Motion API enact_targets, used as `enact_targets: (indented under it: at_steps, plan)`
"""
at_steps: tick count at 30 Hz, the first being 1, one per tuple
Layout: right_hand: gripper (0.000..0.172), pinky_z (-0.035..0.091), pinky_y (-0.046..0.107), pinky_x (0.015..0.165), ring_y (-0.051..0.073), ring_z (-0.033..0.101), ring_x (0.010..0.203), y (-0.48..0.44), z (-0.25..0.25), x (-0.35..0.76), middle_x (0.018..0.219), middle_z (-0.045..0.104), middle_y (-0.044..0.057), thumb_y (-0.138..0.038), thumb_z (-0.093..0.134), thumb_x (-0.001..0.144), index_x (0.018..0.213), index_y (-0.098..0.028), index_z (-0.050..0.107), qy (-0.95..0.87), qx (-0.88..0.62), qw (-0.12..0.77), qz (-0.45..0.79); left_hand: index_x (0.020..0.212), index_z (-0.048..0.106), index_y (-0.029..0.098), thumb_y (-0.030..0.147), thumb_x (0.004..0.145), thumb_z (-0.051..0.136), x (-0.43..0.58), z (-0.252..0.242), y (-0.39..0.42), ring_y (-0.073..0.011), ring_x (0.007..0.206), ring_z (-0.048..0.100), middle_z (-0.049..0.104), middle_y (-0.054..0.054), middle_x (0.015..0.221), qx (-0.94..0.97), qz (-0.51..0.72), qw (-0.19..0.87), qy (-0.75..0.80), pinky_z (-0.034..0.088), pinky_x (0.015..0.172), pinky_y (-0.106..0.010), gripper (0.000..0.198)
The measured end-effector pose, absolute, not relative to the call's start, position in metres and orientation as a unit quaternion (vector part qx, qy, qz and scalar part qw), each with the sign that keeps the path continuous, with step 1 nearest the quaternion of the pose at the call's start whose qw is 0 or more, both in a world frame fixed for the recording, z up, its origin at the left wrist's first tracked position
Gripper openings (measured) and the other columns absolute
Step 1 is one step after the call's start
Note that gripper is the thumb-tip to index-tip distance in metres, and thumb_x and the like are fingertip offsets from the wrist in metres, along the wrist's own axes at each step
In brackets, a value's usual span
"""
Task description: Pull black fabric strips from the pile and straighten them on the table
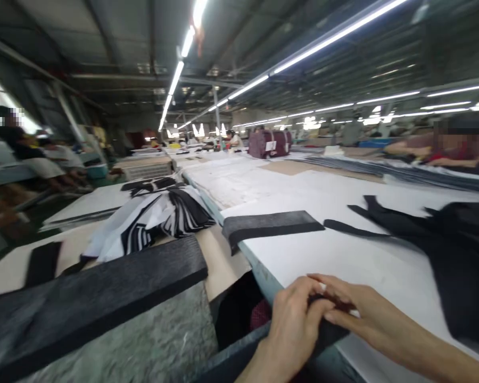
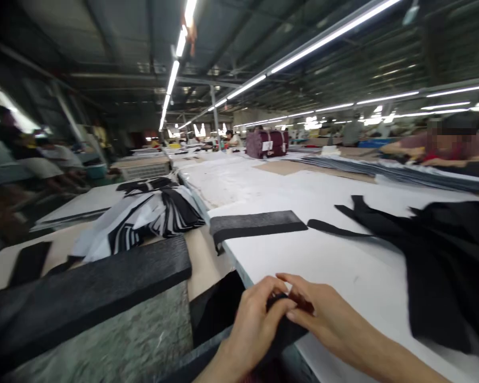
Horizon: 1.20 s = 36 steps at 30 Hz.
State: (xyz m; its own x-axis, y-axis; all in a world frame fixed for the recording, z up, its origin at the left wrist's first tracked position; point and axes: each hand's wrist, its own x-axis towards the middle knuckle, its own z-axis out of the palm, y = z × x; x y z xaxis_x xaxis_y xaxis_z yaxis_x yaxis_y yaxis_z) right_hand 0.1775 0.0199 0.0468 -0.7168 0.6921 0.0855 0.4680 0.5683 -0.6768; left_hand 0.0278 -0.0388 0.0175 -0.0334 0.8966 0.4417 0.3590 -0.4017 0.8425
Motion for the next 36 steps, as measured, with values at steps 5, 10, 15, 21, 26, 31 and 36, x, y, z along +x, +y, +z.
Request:
enact_targets:
  at_steps: [5, 10, 15, 21, 26, 31, 36]
  plan:
    - [0.030, 0.038, 0.025, 0.055, 0.014, 0.050, 0.061, 0.029, 0.056, 0.185, 0.067, 0.053, -0.002, -0.024, 0.053, 0.073, 0.102, -0.020, 0.054, -0.796, -0.376, 0.202, 0.429, 0.096, 0.059, 0.019, 0.028, 0.084, 0.051, 0.016, 0.015, -0.034, -0.0127, 0.069, 0.056, 0.061, 0.001, 0.075, 0.588, 0.504, 0.373, 0.511, 0.043, 0.065, -0.022, 0.018]
    - [0.032, 0.039, 0.023, 0.049, 0.013, 0.050, 0.063, 0.048, 0.050, 0.201, 0.073, 0.054, -0.001, -0.026, 0.057, 0.068, 0.098, -0.018, 0.050, -0.725, -0.359, 0.237, 0.538, 0.092, 0.064, 0.018, 0.027, 0.079, 0.054, 0.019, 0.019, -0.014, -0.0141, 0.067, 0.056, 0.060, 0.000, 0.069, 0.610, 0.465, 0.331, 0.550, 0.042, 0.061, -0.023, 0.018]
    - [0.034, 0.041, 0.023, 0.047, 0.012, 0.047, 0.055, 0.078, 0.047, 0.228, 0.061, 0.050, -0.004, -0.021, 0.055, 0.067, 0.100, -0.015, 0.053, -0.757, -0.411, 0.214, 0.460, 0.094, 0.065, 0.022, 0.016, 0.073, 0.057, 0.041, 0.030, 0.023, -0.0145, 0.074, 0.055, 0.061, 0.001, 0.078, 0.690, 0.373, 0.240, 0.572, 0.039, 0.067, -0.024, 0.023]
    - [0.030, 0.041, 0.025, 0.058, 0.016, 0.056, 0.064, 0.106, 0.048, 0.266, 0.070, 0.061, 0.002, -0.015, 0.055, 0.067, 0.095, -0.013, 0.063, -0.846, -0.460, 0.149, 0.223, 0.086, 0.067, 0.022, 0.013, 0.079, 0.051, 0.069, 0.027, 0.048, -0.0157, 0.083, 0.054, 0.058, -0.002, 0.084, 0.779, 0.255, 0.140, 0.555, 0.037, 0.071, -0.025, 0.020]
    - [0.026, 0.044, 0.024, 0.062, 0.014, 0.060, 0.061, 0.121, 0.052, 0.284, 0.075, 0.064, 0.005, -0.020, 0.046, 0.080, 0.096, -0.012, 0.064, -0.871, -0.415, 0.180, 0.193, 0.084, 0.063, 0.022, 0.015, 0.086, 0.042, 0.078, 0.028, 0.059, -0.0147, 0.085, 0.054, 0.056, -0.002, 0.085, 0.825, 0.204, 0.096, 0.518, 0.037, 0.070, -0.023, 0.023]
    - [0.023, 0.045, 0.022, 0.058, 0.012, 0.058, 0.056, 0.126, 0.051, 0.290, 0.071, 0.062, 0.003, -0.018, 0.043, 0.082, 0.090, -0.013, 0.064, -0.903, -0.352, 0.161, 0.189, 0.084, 0.063, 0.022, 0.016, 0.086, 0.041, 0.081, 0.033, 0.068, -0.0132, 0.080, 0.054, 0.055, -0.001, 0.083, 0.859, 0.149, 0.084, 0.482, 0.035, 0.066, -0.023, 0.023]
    - [0.025, 0.045, 0.022, 0.060, 0.012, 0.059, 0.060, 0.122, 0.057, 0.291, 0.074, 0.063, 0.003, -0.010, 0.042, 0.079, 0.090, -0.014, 0.064, -0.915, -0.337, 0.134, 0.178, 0.088, 0.062, 0.023, 0.016, 0.085, 0.043, 0.083, 0.035, 0.071, -0.0138, 0.080, 0.054, 0.054, -0.001, 0.083, 0.867, 0.141, 0.068, 0.472, 0.035, 0.065, -0.023, 0.021]
